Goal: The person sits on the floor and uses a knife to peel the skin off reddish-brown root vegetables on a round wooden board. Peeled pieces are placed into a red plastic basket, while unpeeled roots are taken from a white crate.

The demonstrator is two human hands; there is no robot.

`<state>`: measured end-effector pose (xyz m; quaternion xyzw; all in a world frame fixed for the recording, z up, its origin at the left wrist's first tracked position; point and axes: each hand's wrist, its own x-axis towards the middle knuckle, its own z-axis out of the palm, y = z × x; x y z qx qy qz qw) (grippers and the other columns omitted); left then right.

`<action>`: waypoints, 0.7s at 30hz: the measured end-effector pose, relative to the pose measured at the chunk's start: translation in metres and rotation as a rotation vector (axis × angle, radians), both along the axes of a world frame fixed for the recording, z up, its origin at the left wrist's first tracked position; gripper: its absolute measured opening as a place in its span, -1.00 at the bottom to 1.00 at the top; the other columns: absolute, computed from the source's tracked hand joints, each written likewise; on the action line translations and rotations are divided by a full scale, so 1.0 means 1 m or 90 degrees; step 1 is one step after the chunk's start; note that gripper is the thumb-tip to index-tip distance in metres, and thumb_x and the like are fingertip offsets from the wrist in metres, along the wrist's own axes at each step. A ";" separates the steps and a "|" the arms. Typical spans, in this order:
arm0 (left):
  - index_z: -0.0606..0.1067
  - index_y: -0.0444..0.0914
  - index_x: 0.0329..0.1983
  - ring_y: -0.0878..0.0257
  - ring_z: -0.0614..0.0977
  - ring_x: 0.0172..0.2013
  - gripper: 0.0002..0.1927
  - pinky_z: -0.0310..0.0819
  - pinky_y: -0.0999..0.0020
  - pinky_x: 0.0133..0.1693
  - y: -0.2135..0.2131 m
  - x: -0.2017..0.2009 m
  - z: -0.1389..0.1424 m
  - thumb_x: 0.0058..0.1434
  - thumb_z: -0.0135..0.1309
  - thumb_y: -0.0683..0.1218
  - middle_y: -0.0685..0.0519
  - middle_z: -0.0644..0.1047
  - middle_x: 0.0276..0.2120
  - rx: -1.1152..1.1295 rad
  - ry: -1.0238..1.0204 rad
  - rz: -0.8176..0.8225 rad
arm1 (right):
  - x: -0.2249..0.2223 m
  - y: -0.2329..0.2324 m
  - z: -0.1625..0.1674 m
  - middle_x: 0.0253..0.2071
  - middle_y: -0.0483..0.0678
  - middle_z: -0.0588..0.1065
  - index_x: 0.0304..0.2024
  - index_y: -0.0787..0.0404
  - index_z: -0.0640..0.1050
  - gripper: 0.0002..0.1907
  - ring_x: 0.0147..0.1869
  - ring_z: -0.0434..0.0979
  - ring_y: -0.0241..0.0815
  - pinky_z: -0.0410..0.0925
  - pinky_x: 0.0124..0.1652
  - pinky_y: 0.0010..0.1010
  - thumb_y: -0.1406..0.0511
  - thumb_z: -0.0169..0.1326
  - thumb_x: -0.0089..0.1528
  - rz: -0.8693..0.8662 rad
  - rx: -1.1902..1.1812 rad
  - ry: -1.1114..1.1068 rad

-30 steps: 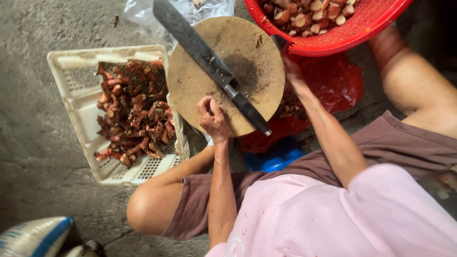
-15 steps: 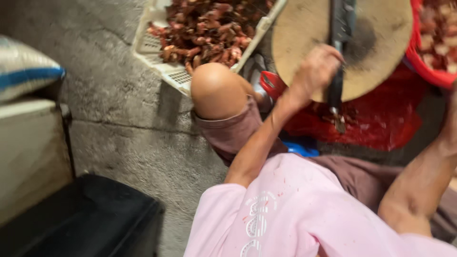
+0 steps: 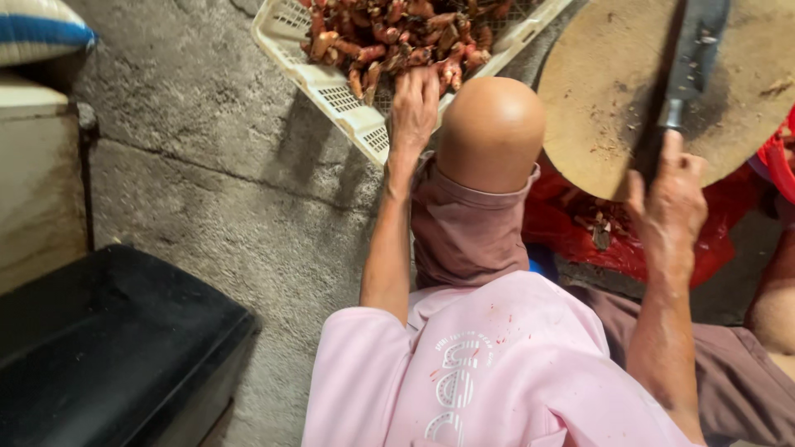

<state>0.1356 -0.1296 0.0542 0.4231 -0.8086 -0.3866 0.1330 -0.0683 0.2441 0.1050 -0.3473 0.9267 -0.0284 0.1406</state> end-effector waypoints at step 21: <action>0.42 -0.33 0.00 -0.12 0.58 -0.07 -0.74 0.56 -0.01 -0.14 -0.086 0.047 -0.095 0.25 -0.05 -0.21 -0.15 0.45 0.04 -0.213 -0.358 -0.113 | -0.031 0.028 0.038 -0.02 0.21 0.55 0.35 0.25 0.31 -0.40 0.02 0.63 0.12 0.48 0.05 -0.13 0.52 0.15 0.27 -0.083 -0.232 -0.059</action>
